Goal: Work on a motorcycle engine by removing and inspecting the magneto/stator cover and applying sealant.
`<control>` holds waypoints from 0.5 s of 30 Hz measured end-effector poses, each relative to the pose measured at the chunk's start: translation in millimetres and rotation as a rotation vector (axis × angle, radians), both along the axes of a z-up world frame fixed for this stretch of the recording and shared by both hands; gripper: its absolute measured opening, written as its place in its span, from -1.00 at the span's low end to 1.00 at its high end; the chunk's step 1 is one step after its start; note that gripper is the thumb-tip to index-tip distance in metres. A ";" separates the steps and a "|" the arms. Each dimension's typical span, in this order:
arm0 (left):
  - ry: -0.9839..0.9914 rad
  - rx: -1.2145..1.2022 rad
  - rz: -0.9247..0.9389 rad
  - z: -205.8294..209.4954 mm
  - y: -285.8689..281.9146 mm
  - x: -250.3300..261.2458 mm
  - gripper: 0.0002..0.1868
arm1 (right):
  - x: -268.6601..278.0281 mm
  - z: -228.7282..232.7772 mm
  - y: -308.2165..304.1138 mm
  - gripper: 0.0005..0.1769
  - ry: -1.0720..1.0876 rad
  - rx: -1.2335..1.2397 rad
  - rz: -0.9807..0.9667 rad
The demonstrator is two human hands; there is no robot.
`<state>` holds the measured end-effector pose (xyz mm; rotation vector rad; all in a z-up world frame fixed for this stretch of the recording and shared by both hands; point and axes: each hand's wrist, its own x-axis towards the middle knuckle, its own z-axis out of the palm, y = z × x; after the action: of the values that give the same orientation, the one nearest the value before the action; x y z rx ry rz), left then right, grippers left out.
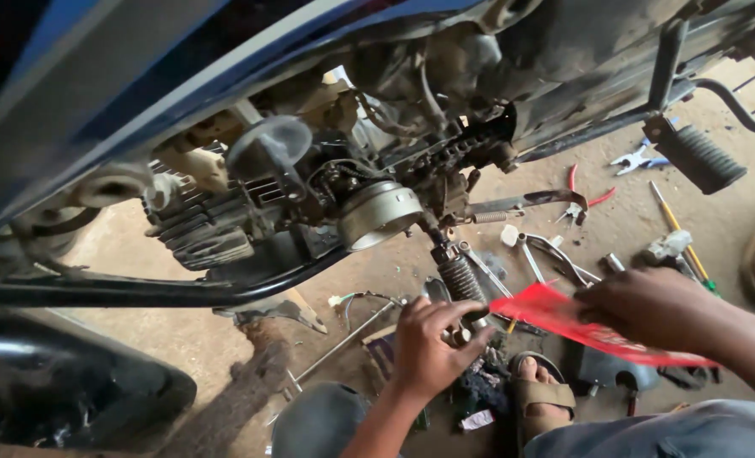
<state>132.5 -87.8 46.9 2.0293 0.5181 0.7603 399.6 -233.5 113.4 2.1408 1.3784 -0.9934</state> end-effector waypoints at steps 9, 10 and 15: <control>-0.052 0.029 -0.080 15.7 -38.1 -14.2 -0.81 | -35.4 40.1 0.2 -0.64 0.385 0.643 0.265; -0.056 0.076 -0.048 22.9 -41.3 -18.7 -0.85 | -42.0 50.6 4.6 -0.67 0.475 0.853 0.311; -0.134 0.119 -0.062 16.1 -13.0 -58.7 -0.90 | 52.5 -152.7 -196.3 -0.86 0.238 0.673 0.733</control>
<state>73.8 -100.8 63.1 2.0765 0.3391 0.9005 452.0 -429.7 -39.3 1.6364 2.6334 -0.5259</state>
